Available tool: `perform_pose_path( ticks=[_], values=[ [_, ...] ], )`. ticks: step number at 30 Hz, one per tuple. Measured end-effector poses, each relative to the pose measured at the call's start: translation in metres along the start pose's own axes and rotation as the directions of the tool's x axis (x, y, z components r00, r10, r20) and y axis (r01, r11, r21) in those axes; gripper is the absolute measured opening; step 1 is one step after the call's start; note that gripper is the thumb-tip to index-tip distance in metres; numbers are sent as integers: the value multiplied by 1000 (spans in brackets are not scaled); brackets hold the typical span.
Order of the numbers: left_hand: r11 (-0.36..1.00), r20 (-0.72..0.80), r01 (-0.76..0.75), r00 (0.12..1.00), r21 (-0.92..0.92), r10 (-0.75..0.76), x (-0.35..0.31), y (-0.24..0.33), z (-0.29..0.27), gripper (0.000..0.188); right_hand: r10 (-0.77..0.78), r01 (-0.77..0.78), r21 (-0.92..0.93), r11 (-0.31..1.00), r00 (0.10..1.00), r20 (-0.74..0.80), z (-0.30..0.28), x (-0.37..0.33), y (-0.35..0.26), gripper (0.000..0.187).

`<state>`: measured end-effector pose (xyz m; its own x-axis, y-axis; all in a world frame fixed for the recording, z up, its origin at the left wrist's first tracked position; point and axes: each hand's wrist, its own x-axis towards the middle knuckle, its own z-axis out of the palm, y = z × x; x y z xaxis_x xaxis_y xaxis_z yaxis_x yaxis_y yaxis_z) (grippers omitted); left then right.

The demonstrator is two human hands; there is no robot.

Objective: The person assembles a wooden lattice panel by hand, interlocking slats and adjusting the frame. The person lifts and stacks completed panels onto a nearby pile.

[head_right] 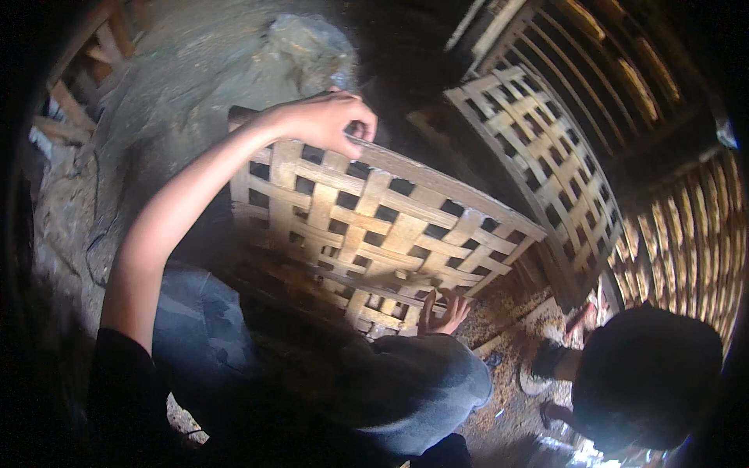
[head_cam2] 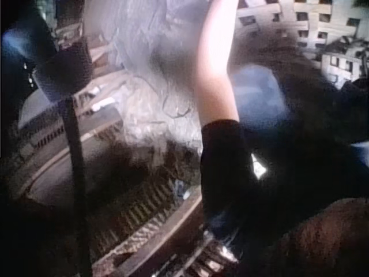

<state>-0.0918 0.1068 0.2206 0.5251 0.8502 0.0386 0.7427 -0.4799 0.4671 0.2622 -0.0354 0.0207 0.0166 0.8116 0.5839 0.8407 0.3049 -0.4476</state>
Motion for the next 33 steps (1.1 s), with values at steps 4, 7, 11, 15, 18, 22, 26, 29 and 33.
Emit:
perform_pose_path(
  ticks=[4,7,11,15,18,22,26,29,33],
  values=[
    [999,24,26,999,-22,-25,1,10,-6,23,86,-87,3,996,985,-149,-22,26,16,14],
    [999,-1,25,1000,-36,-25,2,6,-2,21,216,-177,173,969,946,-243,-31,35,40,11],
    [999,-5,-4,1000,-42,4,4,9,-2,22,417,-349,261,900,864,-283,-45,39,72,13],
    [999,21,43,999,-25,-42,2,15,-5,19,465,-345,371,862,830,-308,-53,41,72,18],
    [996,43,86,995,28,-87,0,20,-8,20,466,-417,243,876,861,-204,-50,33,73,17],
    [987,82,128,987,95,-136,-2,28,-13,21,561,-486,465,740,827,-29,-25,19,109,16],
    [983,115,144,981,110,-157,4,34,-15,21,653,-598,422,681,757,18,-22,14,127,16],
    [980,132,149,977,135,-167,3,35,-17,21,696,-636,476,607,715,66,-24,18,113,15],
    [991,91,76,992,111,-86,1,32,-16,19,593,-543,379,749,805,-19,-30,21,109,14]
  ],
)
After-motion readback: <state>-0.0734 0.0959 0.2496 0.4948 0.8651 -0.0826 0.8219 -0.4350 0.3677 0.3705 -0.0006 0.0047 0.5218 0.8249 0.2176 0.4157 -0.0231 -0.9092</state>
